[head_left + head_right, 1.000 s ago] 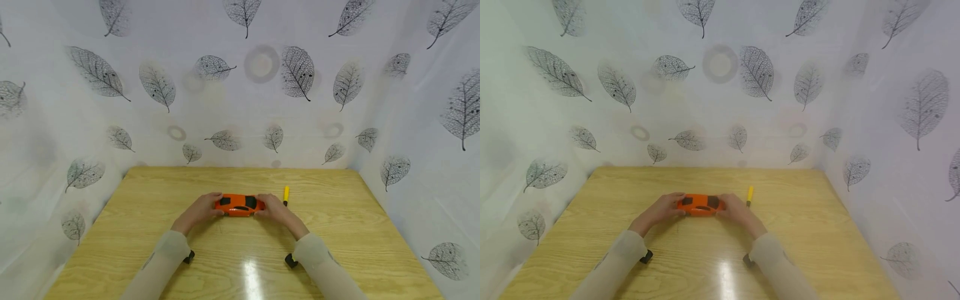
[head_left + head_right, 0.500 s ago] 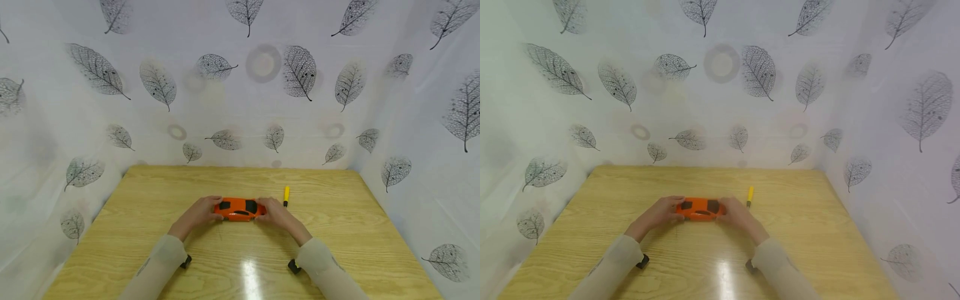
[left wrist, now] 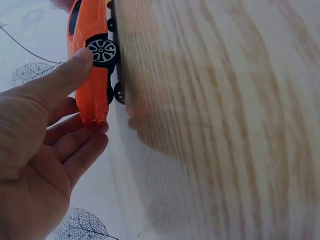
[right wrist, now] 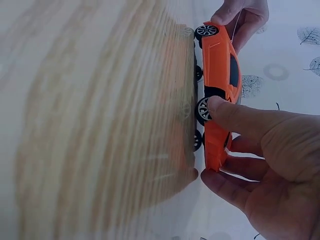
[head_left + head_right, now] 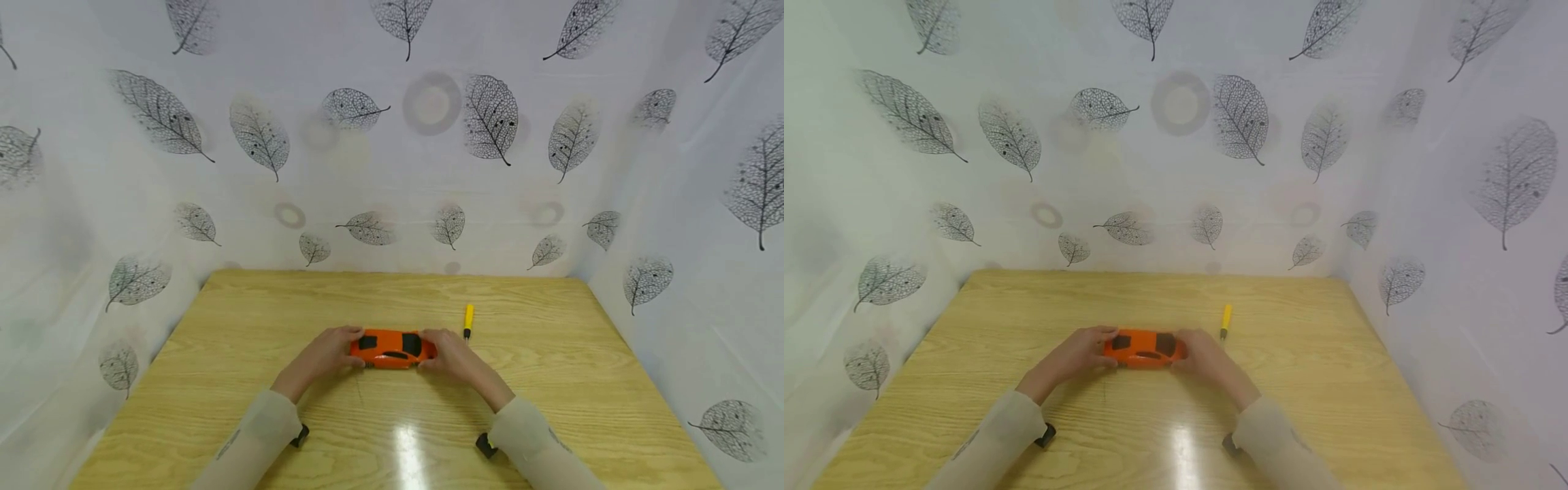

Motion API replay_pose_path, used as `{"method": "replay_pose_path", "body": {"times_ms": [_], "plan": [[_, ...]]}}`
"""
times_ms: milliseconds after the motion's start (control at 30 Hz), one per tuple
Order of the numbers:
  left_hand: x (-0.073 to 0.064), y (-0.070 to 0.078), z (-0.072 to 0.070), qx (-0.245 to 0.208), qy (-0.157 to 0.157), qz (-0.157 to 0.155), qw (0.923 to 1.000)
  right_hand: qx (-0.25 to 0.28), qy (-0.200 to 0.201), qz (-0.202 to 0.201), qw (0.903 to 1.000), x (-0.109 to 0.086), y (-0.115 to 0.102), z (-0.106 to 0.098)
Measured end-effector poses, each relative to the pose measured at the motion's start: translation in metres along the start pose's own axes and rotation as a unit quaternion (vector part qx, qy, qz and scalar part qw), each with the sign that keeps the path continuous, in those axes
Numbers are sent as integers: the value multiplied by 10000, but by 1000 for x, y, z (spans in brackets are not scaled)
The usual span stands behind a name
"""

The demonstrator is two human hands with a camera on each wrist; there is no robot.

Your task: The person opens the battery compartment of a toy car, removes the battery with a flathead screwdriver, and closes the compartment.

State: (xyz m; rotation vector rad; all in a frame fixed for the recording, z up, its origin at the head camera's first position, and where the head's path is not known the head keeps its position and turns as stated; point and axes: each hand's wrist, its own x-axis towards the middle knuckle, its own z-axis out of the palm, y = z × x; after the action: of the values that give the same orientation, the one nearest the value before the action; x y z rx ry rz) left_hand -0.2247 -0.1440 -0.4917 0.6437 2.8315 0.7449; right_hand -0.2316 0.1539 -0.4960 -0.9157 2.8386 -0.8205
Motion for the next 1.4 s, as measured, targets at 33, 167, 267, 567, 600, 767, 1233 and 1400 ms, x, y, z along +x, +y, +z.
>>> {"method": "replay_pose_path", "body": {"times_ms": [33, 167, 267, 567, 600, 767, 1233, 1400], "plan": [[-1, 1, 0, -6, 12, 11, 10000, -32, 17, -23, 10000, -1, 0, 0], [-4, 3, 0, -4, 1, 30, 10000, -95, 115, -152, 9998, -5, 0, 1], [-6, 3, 2, -47, -46, 12, 10000, -23, 130, -243, 9996, -8, -2, 1], [-13, 6, 5, 6, -82, -2, 10000, -48, 69, -265, 9996, -15, -4, 1], [-14, 7, 5, 5, -84, 3, 10000, -90, 83, -305, 9995, -16, -4, 1], [-22, 11, 7, 98, -117, 61, 9999, -203, 68, -432, 9988, -23, -5, 2], [-38, 20, 9, 130, -181, 271, 9994, -137, 172, -412, 9989, -43, -10, 10], [-43, 22, 9, -59, -226, 310, 9992, -172, 72, -358, 9992, -49, -16, 10]]}}
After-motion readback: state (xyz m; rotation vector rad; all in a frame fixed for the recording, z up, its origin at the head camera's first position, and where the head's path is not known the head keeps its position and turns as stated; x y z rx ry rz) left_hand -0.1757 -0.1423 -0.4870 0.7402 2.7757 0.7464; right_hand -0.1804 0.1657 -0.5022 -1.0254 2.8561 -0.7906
